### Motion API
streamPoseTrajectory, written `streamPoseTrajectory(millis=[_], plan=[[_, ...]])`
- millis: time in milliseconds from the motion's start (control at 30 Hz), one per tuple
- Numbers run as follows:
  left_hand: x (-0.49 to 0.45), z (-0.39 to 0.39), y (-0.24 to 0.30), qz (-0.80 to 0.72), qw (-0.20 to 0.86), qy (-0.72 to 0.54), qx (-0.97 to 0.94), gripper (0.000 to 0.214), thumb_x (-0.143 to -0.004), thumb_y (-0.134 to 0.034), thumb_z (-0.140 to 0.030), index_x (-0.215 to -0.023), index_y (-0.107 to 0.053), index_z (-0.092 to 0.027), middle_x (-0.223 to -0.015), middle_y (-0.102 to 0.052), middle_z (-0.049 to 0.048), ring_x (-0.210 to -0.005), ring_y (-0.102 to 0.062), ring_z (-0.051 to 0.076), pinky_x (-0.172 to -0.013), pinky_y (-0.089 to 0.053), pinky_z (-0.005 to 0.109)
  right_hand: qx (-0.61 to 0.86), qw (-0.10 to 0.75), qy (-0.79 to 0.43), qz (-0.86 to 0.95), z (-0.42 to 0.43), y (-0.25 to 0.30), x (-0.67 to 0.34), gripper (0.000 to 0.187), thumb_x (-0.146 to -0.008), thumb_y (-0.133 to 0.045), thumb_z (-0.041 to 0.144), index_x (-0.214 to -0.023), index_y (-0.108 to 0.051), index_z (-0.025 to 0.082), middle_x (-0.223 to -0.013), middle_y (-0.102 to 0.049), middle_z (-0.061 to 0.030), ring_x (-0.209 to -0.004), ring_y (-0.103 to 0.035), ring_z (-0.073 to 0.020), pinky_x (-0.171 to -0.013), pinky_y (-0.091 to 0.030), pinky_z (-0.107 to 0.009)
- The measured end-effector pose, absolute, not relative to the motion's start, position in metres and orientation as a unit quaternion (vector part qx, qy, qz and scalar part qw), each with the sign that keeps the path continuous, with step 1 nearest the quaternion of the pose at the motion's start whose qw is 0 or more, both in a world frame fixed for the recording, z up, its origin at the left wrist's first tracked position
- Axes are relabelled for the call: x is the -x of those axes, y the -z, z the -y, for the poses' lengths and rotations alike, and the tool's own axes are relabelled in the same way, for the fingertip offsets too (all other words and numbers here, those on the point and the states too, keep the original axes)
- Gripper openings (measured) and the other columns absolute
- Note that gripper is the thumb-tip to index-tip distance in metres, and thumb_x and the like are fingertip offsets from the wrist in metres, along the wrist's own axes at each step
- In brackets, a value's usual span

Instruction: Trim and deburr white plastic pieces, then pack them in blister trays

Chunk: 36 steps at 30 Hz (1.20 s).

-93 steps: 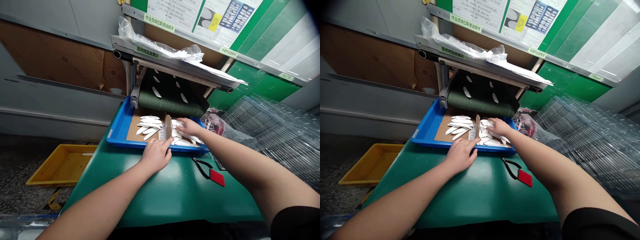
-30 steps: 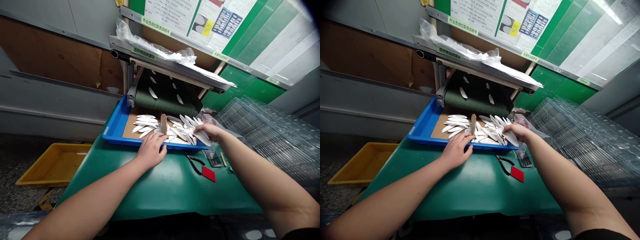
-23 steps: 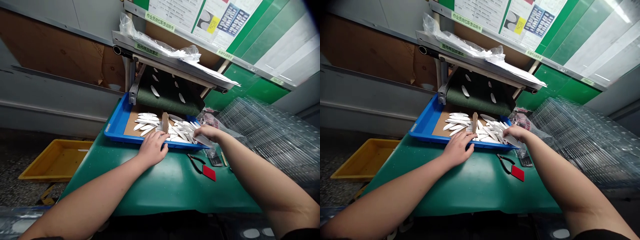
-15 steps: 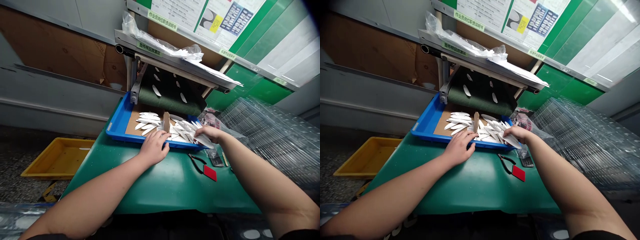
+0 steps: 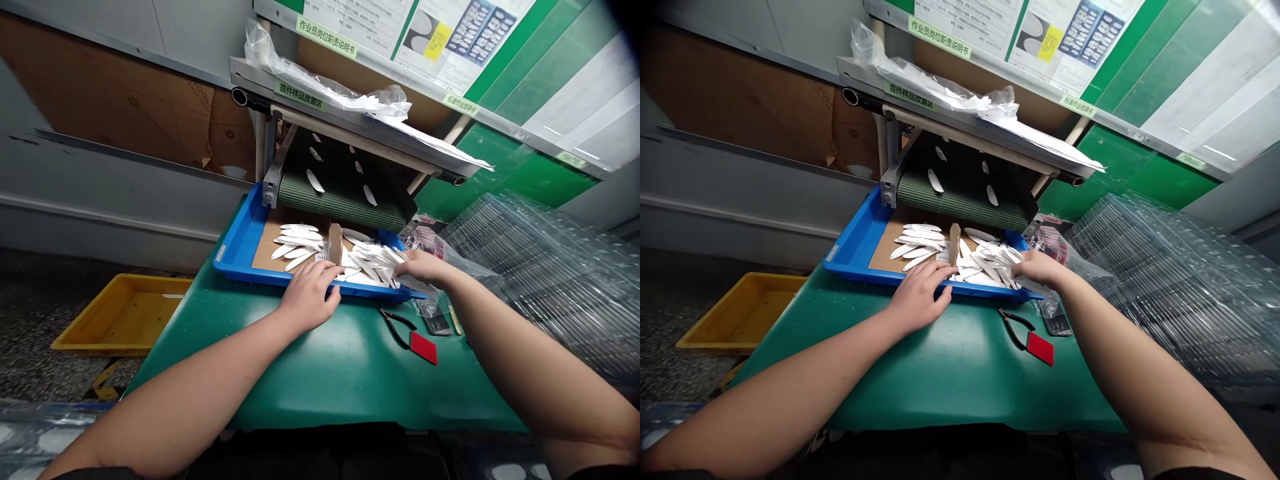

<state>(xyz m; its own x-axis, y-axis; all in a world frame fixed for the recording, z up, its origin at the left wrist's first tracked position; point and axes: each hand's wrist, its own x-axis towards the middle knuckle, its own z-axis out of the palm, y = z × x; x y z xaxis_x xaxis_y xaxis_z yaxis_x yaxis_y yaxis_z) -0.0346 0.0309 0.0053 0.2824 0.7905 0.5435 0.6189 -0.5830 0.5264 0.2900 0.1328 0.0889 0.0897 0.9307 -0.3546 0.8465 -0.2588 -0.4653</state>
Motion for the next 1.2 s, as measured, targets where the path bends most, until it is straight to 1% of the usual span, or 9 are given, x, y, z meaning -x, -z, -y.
streamPoseTrajectory(millis=[133,300,400,533,700,867,1000,1100,1200], plan=[[0.033,-0.031,-0.005,-0.447,0.105,-0.396,-0.795,0.039,-0.099,-0.06,-0.022,-0.137,-0.068,-0.024,-0.138,-0.069,0.0085,-0.129,-0.064,0.031,-0.112,-0.05,0.05,0.714,0.086,-0.307,0.624,-0.133,-0.085,-0.288,0.026,-0.068,-0.086,0.033,-0.087,-0.074,0.019,-0.079,-0.075,-0.0045,-0.07,-0.067,-0.0212,-0.061,-0.048,-0.028],[0.033,-0.031,-0.006,-0.448,0.109,-0.386,-0.799,0.039,-0.099,-0.059,-0.022,-0.137,-0.067,-0.022,-0.139,-0.069,0.0097,-0.128,-0.064,0.032,-0.111,-0.049,0.051,0.69,0.128,-0.35,0.621,-0.13,-0.083,-0.284,0.041,-0.069,-0.089,0.037,-0.103,-0.076,0.021,-0.094,-0.079,-0.0053,-0.084,-0.071,-0.0236,-0.07,-0.054,-0.029],[0.034,-0.031,-0.005,-0.447,0.108,-0.384,-0.801,0.04,-0.099,-0.059,-0.022,-0.138,-0.067,-0.022,-0.139,-0.069,0.0096,-0.128,-0.064,0.032,-0.11,-0.05,0.051,0.677,0.149,-0.392,0.605,-0.128,-0.085,-0.282,0.039,-0.069,-0.09,0.037,-0.1,-0.075,0.02,-0.1,-0.08,-0.0088,-0.088,-0.073,-0.0265,-0.071,-0.058,-0.032],[0.034,-0.031,-0.005,-0.446,0.107,-0.384,-0.802,0.039,-0.099,-0.059,-0.022,-0.137,-0.068,-0.022,-0.138,-0.07,0.0098,-0.127,-0.065,0.032,-0.109,-0.05,0.051,0.658,0.18,-0.445,0.58,-0.127,-0.091,-0.281,0.029,-0.072,-0.086,0.038,-0.093,-0.074,0.022,-0.101,-0.08,-0.0115,-0.081,-0.074,-0.0273,-0.064,-0.061,-0.036],[0.034,-0.031,-0.007,-0.448,0.109,-0.382,-0.801,0.039,-0.098,-0.06,-0.021,-0.137,-0.069,-0.022,-0.138,-0.07,0.0102,-0.127,-0.065,0.033,-0.11,-0.05,0.052,0.654,0.231,-0.467,0.548,-0.13,-0.098,-0.283,0.023,-0.073,-0.085,0.034,-0.088,-0.074,0.021,-0.1,-0.079,-0.0127,-0.075,-0.074,-0.0265,-0.055,-0.059,-0.034],[0.034,-0.032,-0.006,-0.428,0.119,-0.421,-0.791,0.035,-0.098,-0.061,-0.018,-0.131,-0.07,-0.022,-0.133,-0.072,0.0089,-0.124,-0.067,0.031,-0.108,-0.051,0.051,0.63,0.263,-0.494,0.538,-0.122,-0.106,-0.28,0.03,-0.076,-0.083,0.034,-0.099,-0.076,0.016,-0.113,-0.077,-0.0178,-0.077,-0.072,-0.0231,-0.057,-0.059,-0.033],[0.035,-0.032,-0.009,-0.388,0.117,-0.51,-0.759,0.032,-0.099,-0.058,-0.013,-0.127,-0.07,-0.022,-0.125,-0.075,0.0082,-0.121,-0.068,0.027,-0.109,-0.053,0.045,0.558,0.299,-0.567,0.527,-0.096,-0.112,-0.271,0.037,-0.081,-0.081,0.033,-0.113,-0.074,0.018,-0.108,-0.076,-0.0125,-0.074,-0.07,-0.0188,-0.056,-0.056,-0.028],[0.039,-0.025,-0.02,-0.368,0.063,-0.56,-0.739,0.035,-0.099,-0.06,-0.013,-0.132,-0.067,-0.021,-0.139,-0.069,0.0117,-0.135,-0.062,0.029,-0.118,-0.049,0.047,0.51,0.301,-0.621,0.514,-0.07,-0.111,-0.261,0.036,-0.078,-0.085,0.034,-0.111,-0.076,0.021,-0.102,-0.077,-0.0097,-0.072,-0.07,-0.0203,-0.053,-0.057,-0.027],[0.045,-0.015,-0.039,-0.346,0.0,-0.541,-0.767,0.042,-0.097,-0.065,-0.017,-0.139,-0.063,-0.021,-0.158,-0.057,0.015,-0.157,-0.042,0.036,-0.128,-0.037,0.056,0.48,0.257,-0.649,0.532,-0.047,-0.107,-0.248,0.038,-0.078,-0.088,0.036,-0.111,-0.076,0.023,-0.099,-0.078,-0.0092,-0.071,-0.073,-0.023,-0.052,-0.057,-0.029]])
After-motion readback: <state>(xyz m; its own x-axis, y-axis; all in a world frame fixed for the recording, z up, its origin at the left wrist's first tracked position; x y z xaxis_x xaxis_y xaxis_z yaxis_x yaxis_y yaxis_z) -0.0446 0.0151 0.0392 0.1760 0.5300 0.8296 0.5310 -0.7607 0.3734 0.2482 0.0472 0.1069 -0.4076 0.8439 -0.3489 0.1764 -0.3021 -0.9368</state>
